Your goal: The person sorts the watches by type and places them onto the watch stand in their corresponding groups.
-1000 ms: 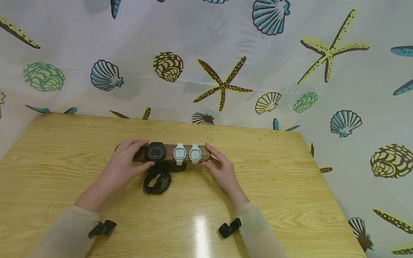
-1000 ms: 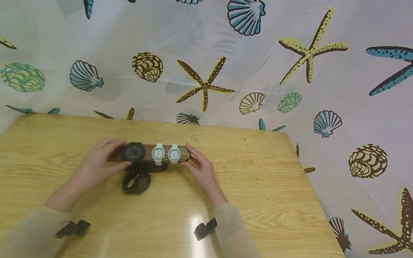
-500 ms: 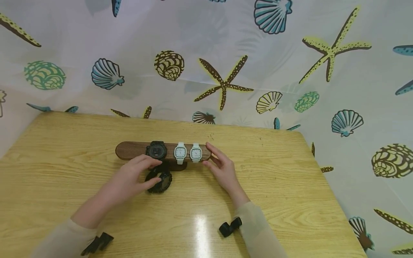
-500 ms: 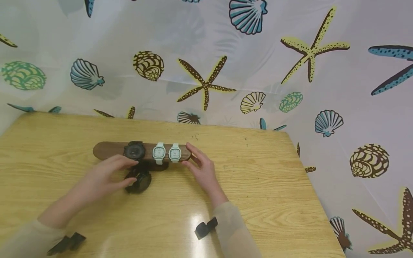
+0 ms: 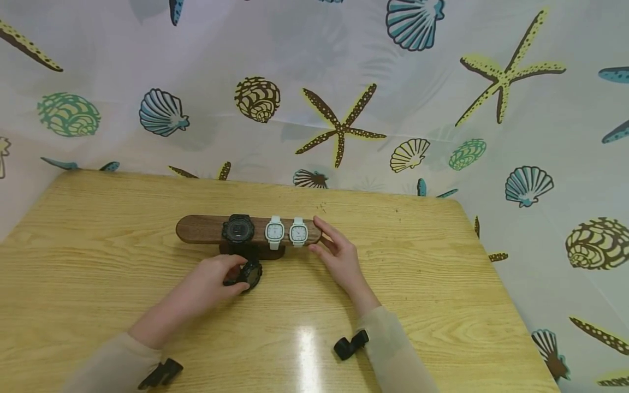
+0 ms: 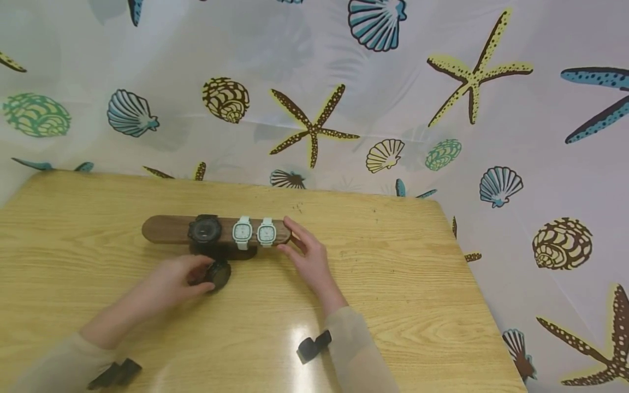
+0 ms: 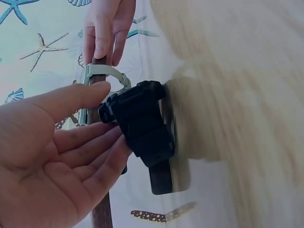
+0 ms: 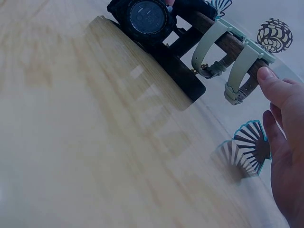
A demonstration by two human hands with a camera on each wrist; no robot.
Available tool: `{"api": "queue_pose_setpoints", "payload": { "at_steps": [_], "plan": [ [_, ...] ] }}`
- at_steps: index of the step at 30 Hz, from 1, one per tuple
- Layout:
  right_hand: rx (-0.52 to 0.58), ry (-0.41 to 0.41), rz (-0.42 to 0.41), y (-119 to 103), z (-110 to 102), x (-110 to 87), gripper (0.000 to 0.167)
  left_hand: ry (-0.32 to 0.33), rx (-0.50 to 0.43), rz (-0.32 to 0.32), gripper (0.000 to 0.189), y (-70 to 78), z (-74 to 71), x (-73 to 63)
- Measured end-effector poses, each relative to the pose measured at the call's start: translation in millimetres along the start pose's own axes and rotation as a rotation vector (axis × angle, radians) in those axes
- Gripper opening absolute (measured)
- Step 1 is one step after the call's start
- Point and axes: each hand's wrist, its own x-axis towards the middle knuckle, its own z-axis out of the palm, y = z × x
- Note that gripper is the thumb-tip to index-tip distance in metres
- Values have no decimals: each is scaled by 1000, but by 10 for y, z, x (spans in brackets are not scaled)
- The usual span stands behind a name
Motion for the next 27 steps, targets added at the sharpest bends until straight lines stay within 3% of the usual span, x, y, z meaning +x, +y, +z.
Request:
{"api": "queue_pose_setpoints", "payload": {
  "at_steps": [8, 15, 18, 27],
  "plan": [
    [-5, 9, -8, 124, -8, -8, 54, 53, 15, -57, 33, 31, 69, 43],
    [4, -3, -15, -5, 1, -2, 53, 24, -23, -54, 30, 27, 78, 40],
    [3, -4, -13, -15, 3, 2, 53, -16, -101, -39, 29, -21, 55, 19],
    [9, -3, -13, -4, -5, -2, 54, -168, -454, -20, 39, -247, -160, -99]
  ]
}}
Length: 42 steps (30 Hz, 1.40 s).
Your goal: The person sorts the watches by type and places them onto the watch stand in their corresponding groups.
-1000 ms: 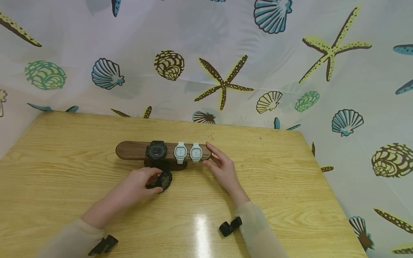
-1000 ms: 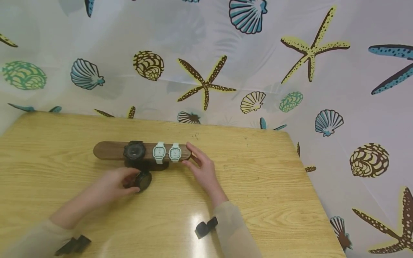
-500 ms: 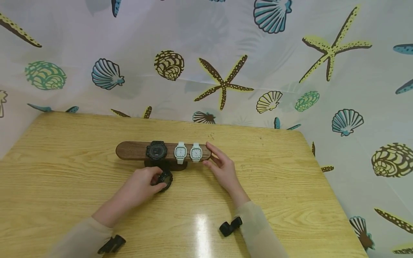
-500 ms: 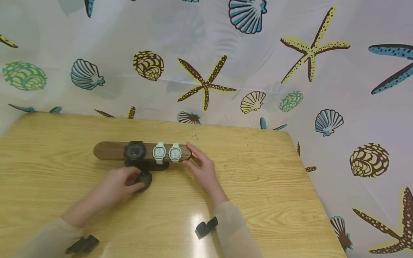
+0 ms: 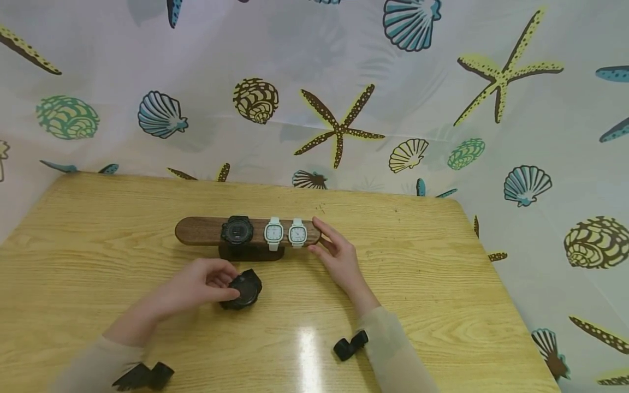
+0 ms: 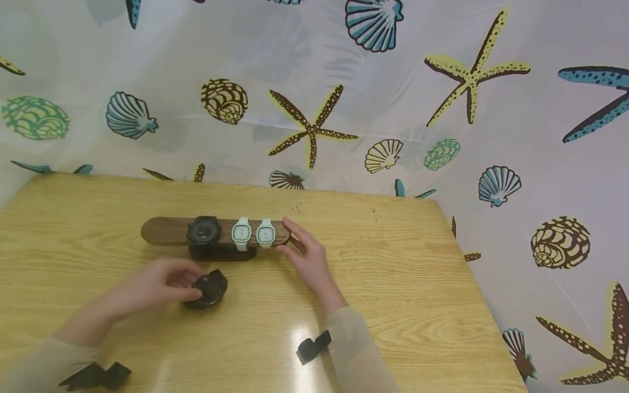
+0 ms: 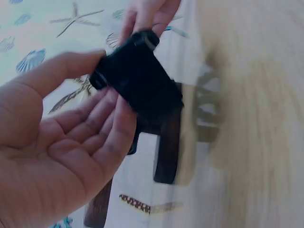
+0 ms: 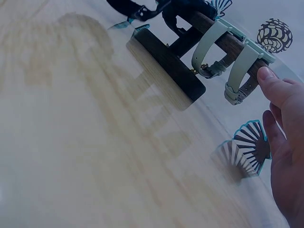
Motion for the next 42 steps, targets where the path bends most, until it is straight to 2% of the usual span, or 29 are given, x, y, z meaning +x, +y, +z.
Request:
{"api": "queue_pose_setpoints", "payload": {
  "at_steps": [5, 9, 11, 15, 21, 26, 29, 37, 42],
  "plan": [
    [4, -1, 10, 9, 2, -11, 54, -25, -118, 16, 39, 42, -171, -176],
    [-1, 1, 11, 12, 6, -11, 54, 18, -144, 9, 36, 110, -324, -316],
    [-4, 3, 13, 12, 5, -13, 54, 59, -147, 3, 36, 139, -398, -372],
    [-7, 5, 25, 2, 4, -12, 54, 182, -152, -2, 29, 155, -535, -452],
    [-5, 1, 28, 0, 3, -12, 54, 367, -183, 18, 27, 84, -737, -513],
    [3, 2, 15, 13, 3, -7, 54, 499, -370, 28, 29, -6, -821, -510],
    [12, 1, 2, 15, 3, -5, 54, 538, -510, 58, 29, -83, -817, -476],
    [5, 0, -3, 11, 3, -3, 54, 535, -741, 73, 30, -297, -776, -385],
    [8, -2, 4, 12, 5, 2, 54, 526, -948, 159, 29, -371, -780, -358]
  ]
}}
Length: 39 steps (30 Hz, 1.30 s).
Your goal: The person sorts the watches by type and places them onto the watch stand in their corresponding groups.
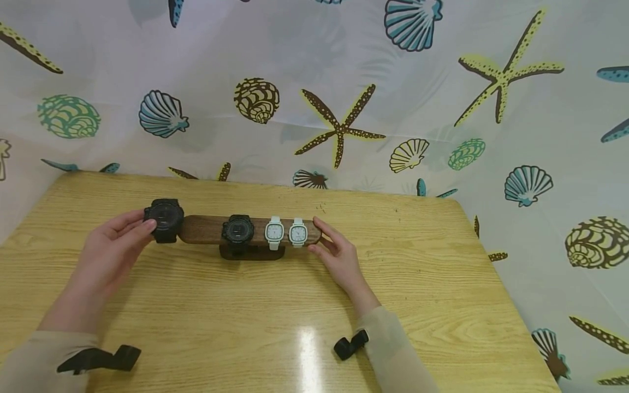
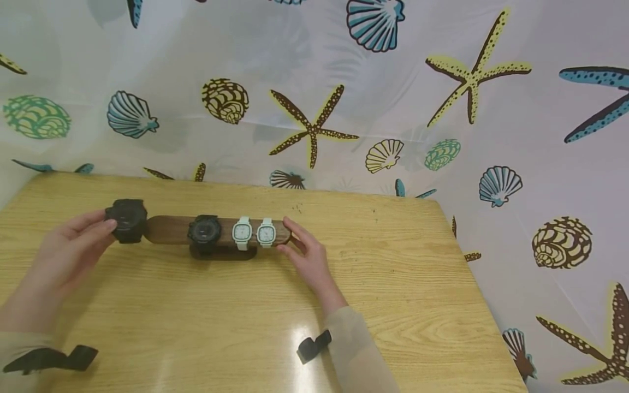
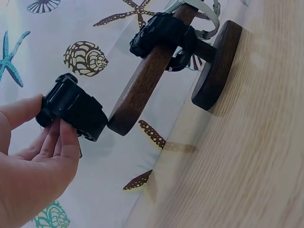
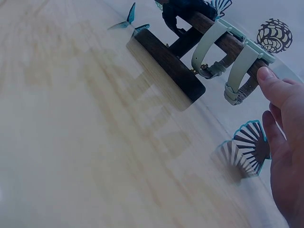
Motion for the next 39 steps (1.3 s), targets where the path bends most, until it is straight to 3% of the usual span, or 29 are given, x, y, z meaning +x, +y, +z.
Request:
{"api": "queue_pose_setpoints", "payload": {
  "at_steps": [4, 9, 16, 21, 23, 25, 28, 31, 34, 39],
  "plan": [
    [13, 1, 12, 0, 0, 4, 54, 11, -109, 14, 29, -2, -30, 13],
    [6, 3, 13, 1, -4, 5, 54, -8, -89, -7, 27, -35, -62, 38],
    [11, -1, 16, 0, 3, -6, 54, -19, 75, -73, 26, -146, -111, 43],
    [12, 0, 21, -7, 3, -6, 53, -16, 153, -73, 24, -206, -115, 42],
    [10, -1, 21, -11, 0, -7, 54, -14, 193, -76, 33, -215, -112, 46],
    [8, -2, 16, -17, -5, -9, 54, -7, 305, -89, 47, -213, -106, 53],
    [10, -3, 12, -18, -6, -8, 54, 13, 557, -96, 66, -200, -75, 62],
    [12, -2, 11, -15, -5, -7, 54, 44, 784, -71, 66, -189, -29, 64],
    [8, -2, 12, -9, -3, -5, 54, 58, 885, -21, 63, -177, 26, 58],
    [10, 0, 11, -8, 0, -6, 54, 11, 1019, 94, 56, -152, 118, 62]
  ]
}}
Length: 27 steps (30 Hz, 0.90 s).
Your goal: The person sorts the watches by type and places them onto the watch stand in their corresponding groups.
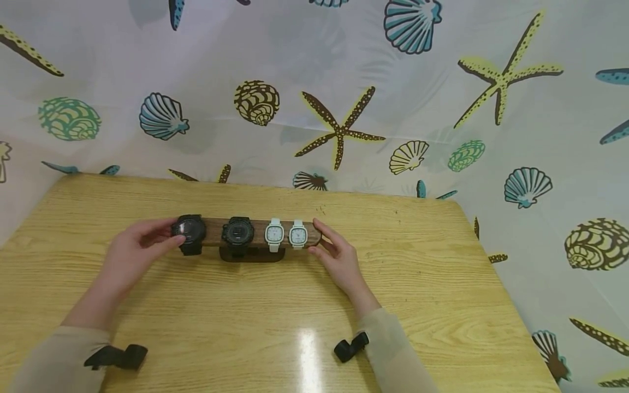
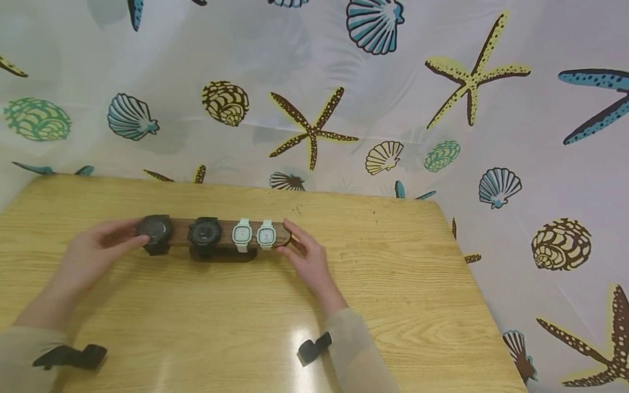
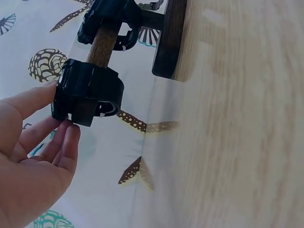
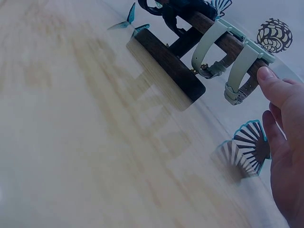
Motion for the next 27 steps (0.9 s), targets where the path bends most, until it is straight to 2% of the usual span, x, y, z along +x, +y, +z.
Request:
{"api": "queue_pose_setpoints", "payload": {
  "at_steps": [3, 6, 17, 22, 27],
  "plan": [
    [3, 0, 1, 6, 0, 2, 54, -6, 89, 79, 51, 59, 15, 21],
    [4, 1, 4, 13, 0, 1, 53, -22, 139, 128, 50, 114, 29, 34],
    [-11, 6, -9, 23, -5, 6, 53, -70, 201, 152, 54, 217, 57, 76],
    [-2, 4, -4, 30, -6, 8, 53, -61, 137, 141, 57, 196, 68, 83],
    [-4, 3, -10, 35, -6, 7, 53, -8, 59, 110, 52, 115, 46, 50]
  ]
}}
